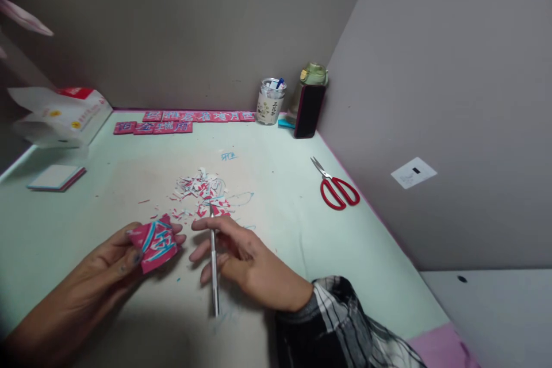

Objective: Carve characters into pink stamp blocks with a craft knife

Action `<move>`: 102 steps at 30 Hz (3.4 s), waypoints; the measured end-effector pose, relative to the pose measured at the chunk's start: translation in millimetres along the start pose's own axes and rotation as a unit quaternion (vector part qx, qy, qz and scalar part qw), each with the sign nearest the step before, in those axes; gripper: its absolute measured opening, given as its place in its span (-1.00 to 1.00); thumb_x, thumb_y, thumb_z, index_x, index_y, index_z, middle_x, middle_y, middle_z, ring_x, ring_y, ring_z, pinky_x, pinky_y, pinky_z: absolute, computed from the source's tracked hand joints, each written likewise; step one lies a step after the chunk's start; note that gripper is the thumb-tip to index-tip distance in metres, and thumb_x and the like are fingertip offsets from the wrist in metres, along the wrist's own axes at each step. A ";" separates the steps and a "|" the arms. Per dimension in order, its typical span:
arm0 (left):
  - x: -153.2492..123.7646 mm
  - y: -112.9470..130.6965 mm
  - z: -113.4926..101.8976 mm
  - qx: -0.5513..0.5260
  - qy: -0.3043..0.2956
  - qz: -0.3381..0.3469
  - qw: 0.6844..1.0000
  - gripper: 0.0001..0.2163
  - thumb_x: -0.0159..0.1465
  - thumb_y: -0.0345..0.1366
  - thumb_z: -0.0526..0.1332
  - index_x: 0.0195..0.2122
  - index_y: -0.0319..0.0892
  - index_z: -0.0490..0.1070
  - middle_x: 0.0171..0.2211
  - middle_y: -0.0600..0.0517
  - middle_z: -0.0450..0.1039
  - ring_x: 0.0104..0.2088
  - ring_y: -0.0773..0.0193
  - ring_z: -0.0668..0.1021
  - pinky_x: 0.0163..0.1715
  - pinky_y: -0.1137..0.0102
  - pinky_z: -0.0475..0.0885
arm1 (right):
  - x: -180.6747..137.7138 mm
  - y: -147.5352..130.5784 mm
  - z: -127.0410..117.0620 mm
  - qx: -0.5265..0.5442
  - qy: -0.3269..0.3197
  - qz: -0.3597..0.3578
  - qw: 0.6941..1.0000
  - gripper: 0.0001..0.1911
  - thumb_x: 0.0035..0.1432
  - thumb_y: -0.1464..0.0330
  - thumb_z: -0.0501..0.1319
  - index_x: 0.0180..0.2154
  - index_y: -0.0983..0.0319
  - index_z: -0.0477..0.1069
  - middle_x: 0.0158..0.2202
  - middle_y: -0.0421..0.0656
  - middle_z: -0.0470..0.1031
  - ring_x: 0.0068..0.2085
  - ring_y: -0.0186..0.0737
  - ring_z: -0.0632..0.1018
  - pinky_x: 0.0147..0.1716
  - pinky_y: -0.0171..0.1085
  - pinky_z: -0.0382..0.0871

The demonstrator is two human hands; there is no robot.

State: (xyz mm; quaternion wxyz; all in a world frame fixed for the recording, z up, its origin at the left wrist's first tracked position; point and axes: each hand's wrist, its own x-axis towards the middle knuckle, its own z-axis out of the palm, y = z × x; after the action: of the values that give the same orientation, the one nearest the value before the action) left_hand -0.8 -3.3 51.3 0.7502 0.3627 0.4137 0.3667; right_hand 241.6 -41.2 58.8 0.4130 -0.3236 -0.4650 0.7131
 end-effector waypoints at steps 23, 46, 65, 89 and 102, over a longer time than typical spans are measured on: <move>1.6 -7.5 -6.6 -0.012 0.031 -0.016 0.999 -0.71 0.09 -0.05 0.56 -0.25 -0.03 0.60 -0.30 0.09 0.64 -0.27 0.30 0.63 -0.19 0.53 0.57 | -1.8 12.7 15.5 -0.461 0.144 -0.255 0.838 -0.73 0.46 0.43 0.18 0.13 0.22 0.50 -0.19 -0.06 0.63 -0.26 -0.22 0.59 -0.28 -0.25 0.53; 0.9 -6.2 -0.5 -0.024 0.053 -0.034 0.998 -0.68 0.09 -0.10 0.57 -0.16 -0.01 0.63 -0.22 0.05 0.68 -0.18 0.23 0.69 -0.09 0.48 0.60 | -4.5 19.1 41.5 -0.469 0.125 -0.191 0.853 -0.83 0.46 0.44 0.10 0.01 0.23 0.41 -0.31 -0.17 0.55 -0.44 -0.30 0.46 -0.45 -0.29 0.30; -0.6 -19.2 -10.5 0.047 0.020 -0.015 0.999 -0.76 0.29 -0.08 0.43 -0.04 0.07 0.58 -0.09 0.11 0.65 -0.10 0.28 0.61 0.00 0.53 0.50 | -5.7 19.9 46.6 -0.465 0.149 -0.178 0.854 -0.82 0.44 0.45 0.10 -0.02 0.22 0.44 -0.31 -0.16 0.56 -0.43 -0.29 0.46 -0.43 -0.29 0.34; -5.1 -23.6 -0.8 0.185 0.090 0.055 0.977 -0.72 0.30 0.05 0.36 -0.08 0.04 0.51 -0.17 0.08 0.58 -0.14 0.22 0.59 -0.13 0.48 0.56 | -3.1 26.0 58.1 -0.403 0.200 -0.132 0.883 -0.87 0.38 0.44 0.14 -0.10 0.24 0.45 -0.52 -0.35 0.28 -0.57 -0.38 0.27 -0.56 -0.33 0.13; -3.7 -27.9 -13.0 0.104 0.054 0.006 0.993 -0.68 0.34 0.01 0.35 0.08 0.13 0.45 0.02 0.15 0.58 -0.06 0.30 0.59 0.00 0.57 0.50 | -3.7 14.6 44.8 -0.473 0.164 -0.182 0.846 -0.83 0.42 0.47 0.15 -0.02 0.27 0.48 -0.29 -0.16 0.57 -0.36 -0.29 0.51 -0.35 -0.31 0.36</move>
State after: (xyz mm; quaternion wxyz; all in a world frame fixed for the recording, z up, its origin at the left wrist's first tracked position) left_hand -6.8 -16.3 23.8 0.6828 0.4212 0.4873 0.3450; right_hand 201.2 -65.5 61.6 0.4025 -0.5018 -0.7220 0.2546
